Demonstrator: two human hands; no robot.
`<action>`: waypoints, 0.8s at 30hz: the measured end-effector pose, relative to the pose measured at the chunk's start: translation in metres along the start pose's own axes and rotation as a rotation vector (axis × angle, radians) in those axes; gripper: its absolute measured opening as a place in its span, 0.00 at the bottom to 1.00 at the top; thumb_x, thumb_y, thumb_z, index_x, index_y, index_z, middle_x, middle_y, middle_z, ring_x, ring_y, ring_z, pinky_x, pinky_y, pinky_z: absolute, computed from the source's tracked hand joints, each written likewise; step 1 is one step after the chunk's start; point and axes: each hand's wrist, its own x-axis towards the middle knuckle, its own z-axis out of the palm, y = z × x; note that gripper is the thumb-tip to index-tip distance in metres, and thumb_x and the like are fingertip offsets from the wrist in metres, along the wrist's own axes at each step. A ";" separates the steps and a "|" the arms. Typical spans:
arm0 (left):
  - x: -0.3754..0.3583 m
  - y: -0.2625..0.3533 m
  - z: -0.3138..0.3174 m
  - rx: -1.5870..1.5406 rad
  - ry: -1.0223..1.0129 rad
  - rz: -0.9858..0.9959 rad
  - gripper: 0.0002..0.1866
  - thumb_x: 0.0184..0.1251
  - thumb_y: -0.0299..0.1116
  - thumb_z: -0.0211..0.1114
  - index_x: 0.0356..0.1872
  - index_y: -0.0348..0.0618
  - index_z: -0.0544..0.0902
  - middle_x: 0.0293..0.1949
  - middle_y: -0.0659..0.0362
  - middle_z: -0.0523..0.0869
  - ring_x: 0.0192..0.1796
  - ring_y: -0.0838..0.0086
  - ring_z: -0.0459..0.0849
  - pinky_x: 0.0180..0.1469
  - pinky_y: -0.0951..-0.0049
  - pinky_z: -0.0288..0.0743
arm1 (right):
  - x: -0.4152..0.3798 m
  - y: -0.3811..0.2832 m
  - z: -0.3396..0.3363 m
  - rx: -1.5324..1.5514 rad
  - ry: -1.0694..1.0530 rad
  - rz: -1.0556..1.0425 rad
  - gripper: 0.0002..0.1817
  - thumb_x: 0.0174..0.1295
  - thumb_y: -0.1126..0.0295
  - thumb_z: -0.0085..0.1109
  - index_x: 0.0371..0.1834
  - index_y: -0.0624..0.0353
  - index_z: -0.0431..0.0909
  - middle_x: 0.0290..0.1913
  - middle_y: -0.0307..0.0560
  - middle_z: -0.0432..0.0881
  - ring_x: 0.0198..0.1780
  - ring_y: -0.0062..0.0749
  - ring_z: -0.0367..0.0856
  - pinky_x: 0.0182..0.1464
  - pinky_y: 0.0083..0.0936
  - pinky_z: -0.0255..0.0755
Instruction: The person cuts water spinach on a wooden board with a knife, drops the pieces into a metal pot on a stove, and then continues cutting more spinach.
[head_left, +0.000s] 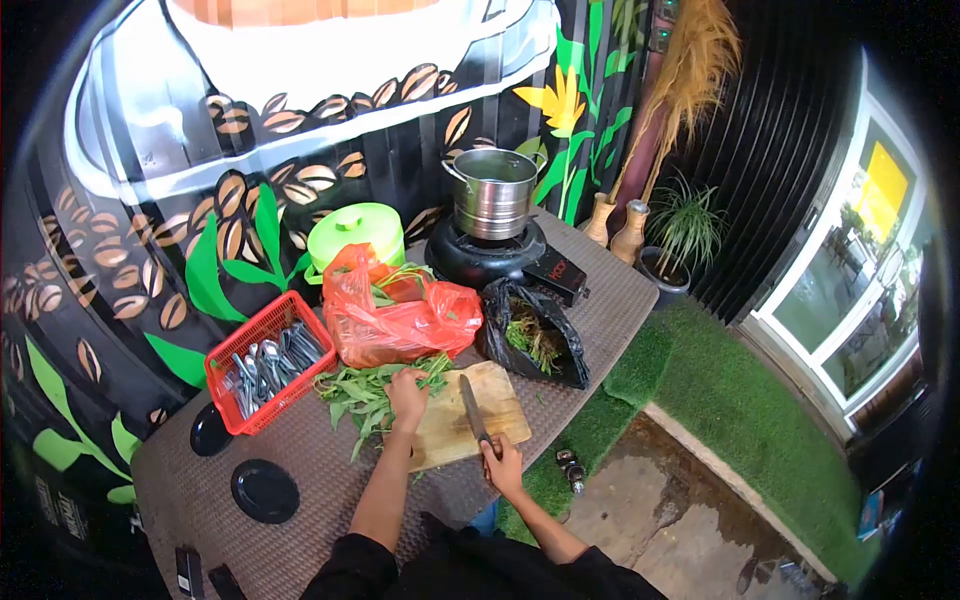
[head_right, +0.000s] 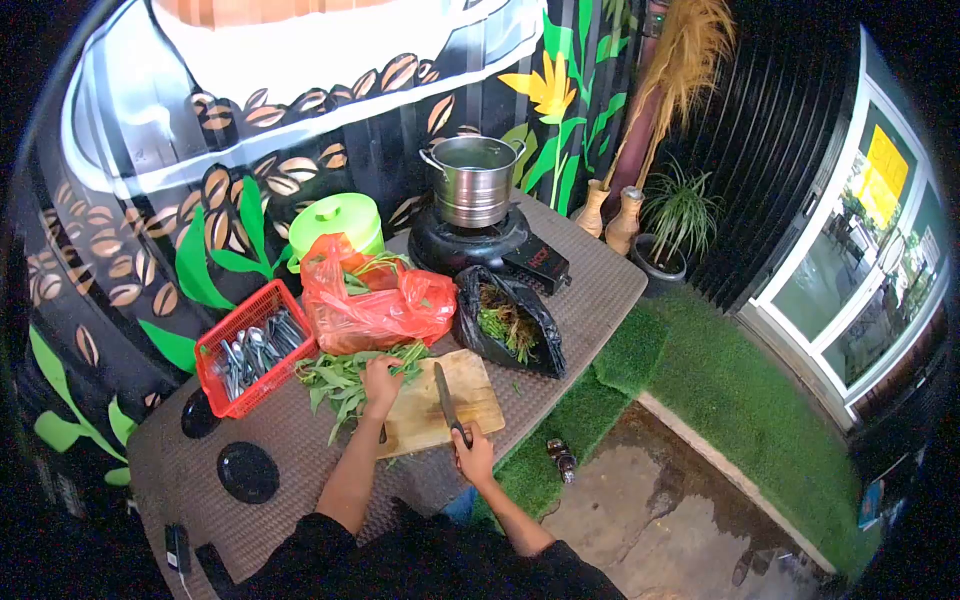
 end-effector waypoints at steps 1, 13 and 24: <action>0.002 -0.003 0.000 -0.058 -0.008 -0.026 0.12 0.46 0.25 0.69 0.35 0.50 0.84 0.35 0.63 0.84 0.42 0.64 0.81 0.50 0.58 0.65 | -0.002 -0.001 0.000 -0.011 0.010 0.007 0.08 0.65 0.68 0.55 0.35 0.61 0.71 0.12 0.38 0.72 0.09 0.19 0.68 0.12 0.20 0.60; 0.037 -0.018 -0.029 -0.586 -0.182 -0.028 0.12 0.50 0.23 0.68 0.38 0.39 0.81 0.34 0.55 0.85 0.36 0.65 0.84 0.38 0.70 0.76 | 0.002 -0.015 0.025 0.071 -0.034 0.100 0.11 0.64 0.65 0.57 0.34 0.64 0.73 0.14 0.40 0.73 0.10 0.20 0.68 0.13 0.21 0.60; 0.041 0.000 -0.060 -0.547 -0.011 0.090 0.06 0.53 0.18 0.57 0.31 0.32 0.81 0.22 0.54 0.84 0.25 0.76 0.83 0.29 0.77 0.73 | 0.012 -0.031 0.058 -0.012 0.032 -0.167 0.11 0.67 0.67 0.53 0.40 0.65 0.71 0.20 0.46 0.76 0.15 0.26 0.72 0.19 0.26 0.64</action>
